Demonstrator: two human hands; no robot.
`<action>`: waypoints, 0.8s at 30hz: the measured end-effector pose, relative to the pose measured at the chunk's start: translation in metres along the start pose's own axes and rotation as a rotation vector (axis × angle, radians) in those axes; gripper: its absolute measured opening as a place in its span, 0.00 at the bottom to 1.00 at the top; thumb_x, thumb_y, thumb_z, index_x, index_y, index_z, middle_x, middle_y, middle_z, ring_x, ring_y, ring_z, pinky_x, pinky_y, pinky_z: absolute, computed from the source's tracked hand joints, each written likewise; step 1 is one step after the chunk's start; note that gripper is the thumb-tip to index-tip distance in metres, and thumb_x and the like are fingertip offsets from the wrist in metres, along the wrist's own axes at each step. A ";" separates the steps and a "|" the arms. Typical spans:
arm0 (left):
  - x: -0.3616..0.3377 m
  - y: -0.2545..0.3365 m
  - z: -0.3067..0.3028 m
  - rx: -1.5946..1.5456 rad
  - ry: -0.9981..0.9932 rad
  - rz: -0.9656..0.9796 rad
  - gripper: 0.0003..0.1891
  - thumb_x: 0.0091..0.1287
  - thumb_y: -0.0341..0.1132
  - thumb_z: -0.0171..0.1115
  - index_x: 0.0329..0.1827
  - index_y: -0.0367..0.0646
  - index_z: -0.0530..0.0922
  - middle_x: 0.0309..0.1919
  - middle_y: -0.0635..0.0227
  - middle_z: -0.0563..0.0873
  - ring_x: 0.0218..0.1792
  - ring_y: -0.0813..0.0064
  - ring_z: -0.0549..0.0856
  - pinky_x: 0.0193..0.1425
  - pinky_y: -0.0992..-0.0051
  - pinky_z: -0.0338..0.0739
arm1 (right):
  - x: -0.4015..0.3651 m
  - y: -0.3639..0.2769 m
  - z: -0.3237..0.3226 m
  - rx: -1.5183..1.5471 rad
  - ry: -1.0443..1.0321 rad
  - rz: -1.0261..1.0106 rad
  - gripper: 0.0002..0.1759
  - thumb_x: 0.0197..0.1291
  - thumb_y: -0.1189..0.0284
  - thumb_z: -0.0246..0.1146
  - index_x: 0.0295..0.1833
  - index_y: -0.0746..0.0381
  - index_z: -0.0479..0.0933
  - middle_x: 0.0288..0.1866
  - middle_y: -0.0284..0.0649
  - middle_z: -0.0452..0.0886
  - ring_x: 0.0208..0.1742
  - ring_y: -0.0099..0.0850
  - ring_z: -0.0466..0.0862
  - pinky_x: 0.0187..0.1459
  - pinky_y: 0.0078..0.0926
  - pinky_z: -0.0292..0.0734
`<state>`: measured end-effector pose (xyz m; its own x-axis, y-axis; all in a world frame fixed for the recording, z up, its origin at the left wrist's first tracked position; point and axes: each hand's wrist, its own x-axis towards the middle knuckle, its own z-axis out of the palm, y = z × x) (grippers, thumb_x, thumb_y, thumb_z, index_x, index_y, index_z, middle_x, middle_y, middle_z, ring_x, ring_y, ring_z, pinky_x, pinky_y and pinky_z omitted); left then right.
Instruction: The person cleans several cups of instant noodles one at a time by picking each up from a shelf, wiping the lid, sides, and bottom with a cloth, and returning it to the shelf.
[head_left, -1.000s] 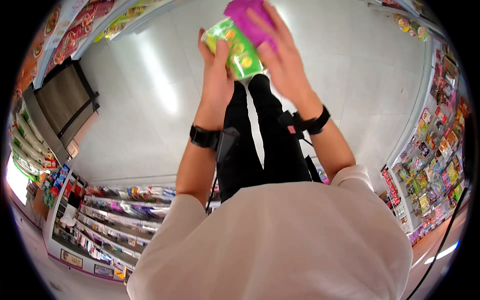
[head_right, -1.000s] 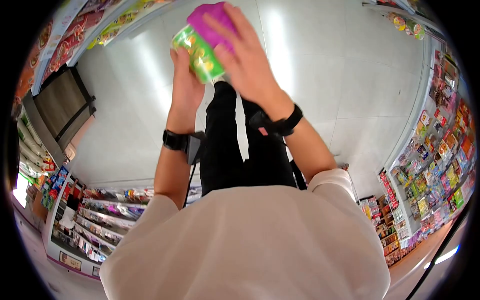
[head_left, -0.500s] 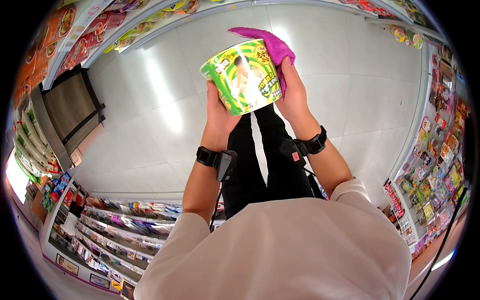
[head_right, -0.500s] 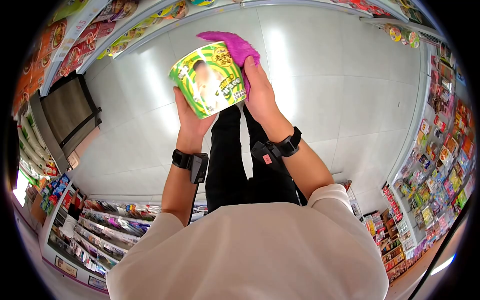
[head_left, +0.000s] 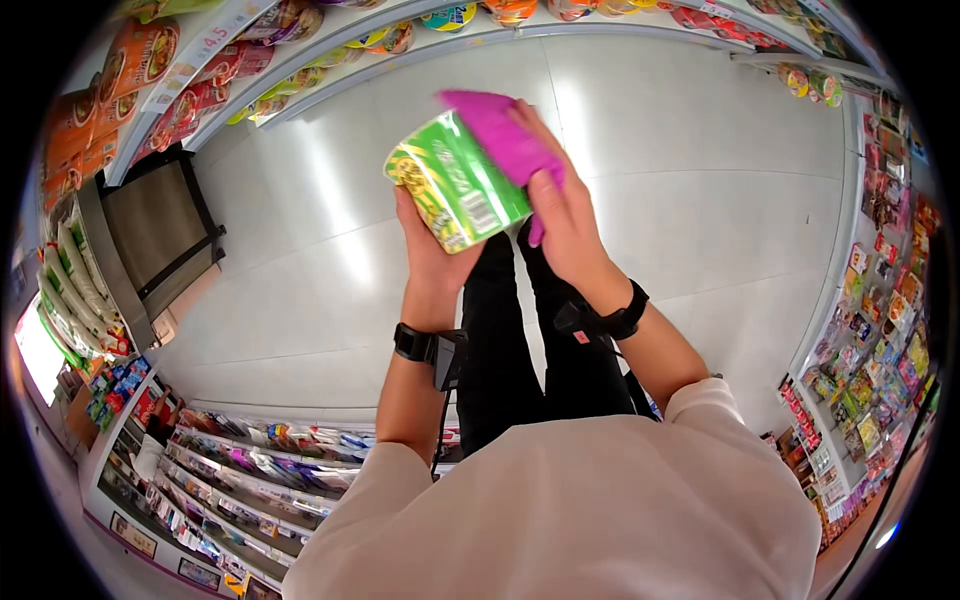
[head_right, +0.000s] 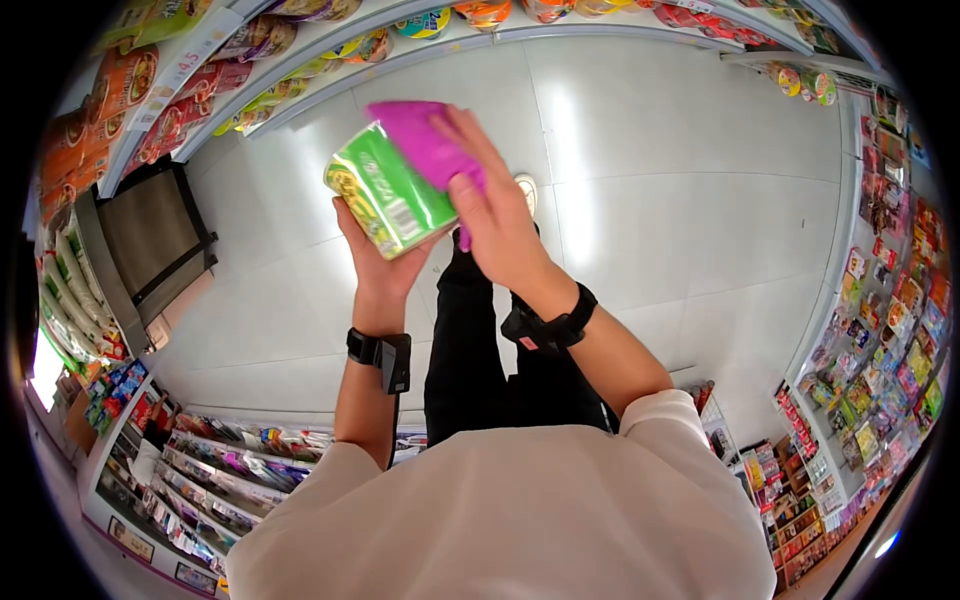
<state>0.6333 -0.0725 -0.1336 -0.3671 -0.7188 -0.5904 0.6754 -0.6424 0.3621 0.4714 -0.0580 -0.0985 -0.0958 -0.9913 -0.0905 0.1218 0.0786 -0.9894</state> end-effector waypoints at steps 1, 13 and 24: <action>-0.004 0.003 0.012 -0.124 0.030 -0.099 0.47 0.65 0.79 0.40 0.77 0.55 0.63 0.72 0.65 0.71 0.73 0.57 0.69 0.76 0.48 0.63 | -0.002 0.010 0.007 0.042 0.143 -0.013 0.36 0.72 0.67 0.52 0.79 0.75 0.51 0.81 0.59 0.55 0.82 0.56 0.53 0.79 0.47 0.48; 0.018 -0.014 0.022 -0.161 0.186 0.027 0.41 0.72 0.72 0.36 0.77 0.51 0.63 0.75 0.63 0.69 0.74 0.58 0.69 0.77 0.57 0.66 | -0.005 0.005 0.024 -0.969 -0.161 -0.342 0.29 0.66 0.65 0.58 0.73 0.57 0.72 0.78 0.40 0.67 0.79 0.48 0.62 0.77 0.55 0.48; 0.033 -0.007 0.021 -0.255 0.152 -0.123 0.43 0.70 0.72 0.40 0.75 0.45 0.65 0.68 0.54 0.74 0.66 0.49 0.76 0.72 0.52 0.71 | -0.017 0.018 -0.021 -0.560 0.126 -0.334 0.13 0.64 0.74 0.52 0.41 0.68 0.82 0.38 0.45 0.85 0.41 0.39 0.83 0.47 0.36 0.79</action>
<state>0.6029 -0.0973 -0.1408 -0.3692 -0.5792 -0.7268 0.7774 -0.6210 0.1000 0.4548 -0.0374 -0.1173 -0.1586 -0.9545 0.2527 -0.4629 -0.1541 -0.8729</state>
